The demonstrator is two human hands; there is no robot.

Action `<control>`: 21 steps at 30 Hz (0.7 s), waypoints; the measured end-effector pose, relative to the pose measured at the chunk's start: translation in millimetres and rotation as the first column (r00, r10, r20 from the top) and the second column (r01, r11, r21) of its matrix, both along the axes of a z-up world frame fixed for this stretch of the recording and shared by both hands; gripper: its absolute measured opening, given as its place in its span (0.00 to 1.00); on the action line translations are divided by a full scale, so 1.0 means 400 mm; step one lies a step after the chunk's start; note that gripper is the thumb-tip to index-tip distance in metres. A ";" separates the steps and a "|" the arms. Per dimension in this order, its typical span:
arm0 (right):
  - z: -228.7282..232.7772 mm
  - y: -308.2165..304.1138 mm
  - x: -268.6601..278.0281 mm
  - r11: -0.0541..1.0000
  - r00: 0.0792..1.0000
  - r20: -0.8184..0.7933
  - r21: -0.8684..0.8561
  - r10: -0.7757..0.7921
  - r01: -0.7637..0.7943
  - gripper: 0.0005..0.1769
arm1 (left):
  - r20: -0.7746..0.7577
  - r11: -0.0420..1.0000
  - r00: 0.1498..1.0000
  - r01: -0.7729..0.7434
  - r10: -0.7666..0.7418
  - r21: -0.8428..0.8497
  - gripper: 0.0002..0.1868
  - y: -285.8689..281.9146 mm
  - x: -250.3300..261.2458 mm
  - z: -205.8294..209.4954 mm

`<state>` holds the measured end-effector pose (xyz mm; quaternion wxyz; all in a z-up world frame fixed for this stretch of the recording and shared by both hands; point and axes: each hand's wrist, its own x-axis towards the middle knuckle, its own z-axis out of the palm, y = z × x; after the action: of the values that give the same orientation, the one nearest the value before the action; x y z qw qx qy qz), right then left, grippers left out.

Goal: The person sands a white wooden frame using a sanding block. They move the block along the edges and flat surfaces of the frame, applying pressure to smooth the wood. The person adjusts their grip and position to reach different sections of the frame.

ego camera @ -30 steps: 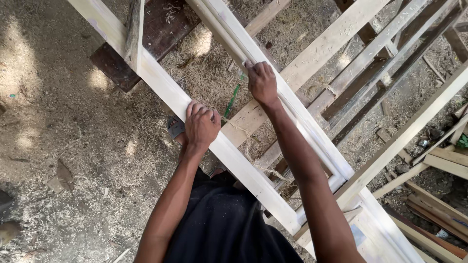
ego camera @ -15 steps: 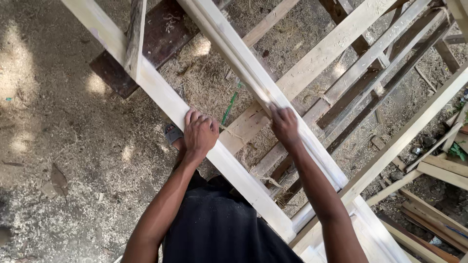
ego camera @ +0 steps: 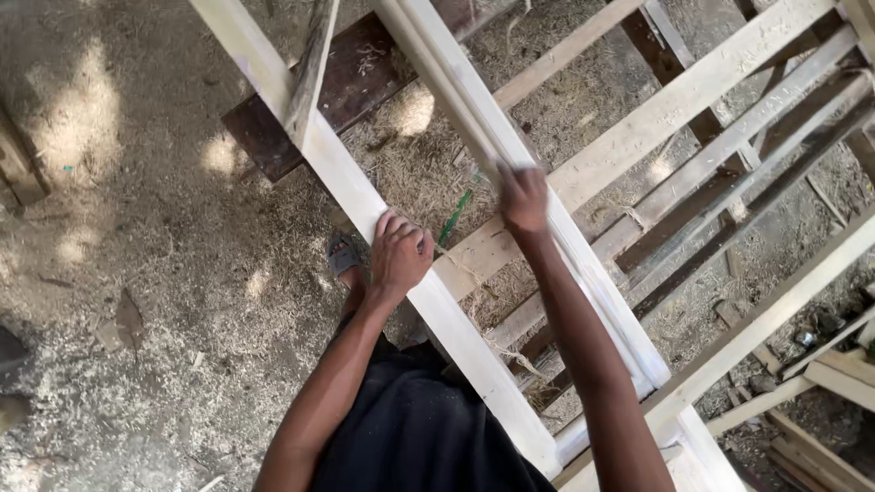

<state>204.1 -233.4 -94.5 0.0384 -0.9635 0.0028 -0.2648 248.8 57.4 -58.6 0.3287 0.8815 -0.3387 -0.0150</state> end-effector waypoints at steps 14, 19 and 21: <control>-0.029 -0.044 -0.008 0.993 0.996 0.011 -0.082 0.089 -0.088 0.21 | -0.074 0.995 0.997 -0.011 0.018 0.097 0.21 -0.017 -0.024 0.000; -0.094 0.053 0.500 0.997 0.997 0.060 -0.062 0.057 -0.053 0.14 | -0.110 0.999 0.993 -0.030 0.031 0.013 0.18 -0.011 -0.008 0.026; -0.094 0.068 0.614 0.992 0.997 -0.070 -0.127 -0.024 0.015 0.14 | -0.108 0.998 0.993 -0.059 0.055 -0.037 0.17 -0.012 -0.015 0.029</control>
<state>449.7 -206.3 -131.9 -0.0253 -0.9728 -0.0034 -0.2302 243.0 52.6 -47.2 0.3642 0.8820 -0.2954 -0.0462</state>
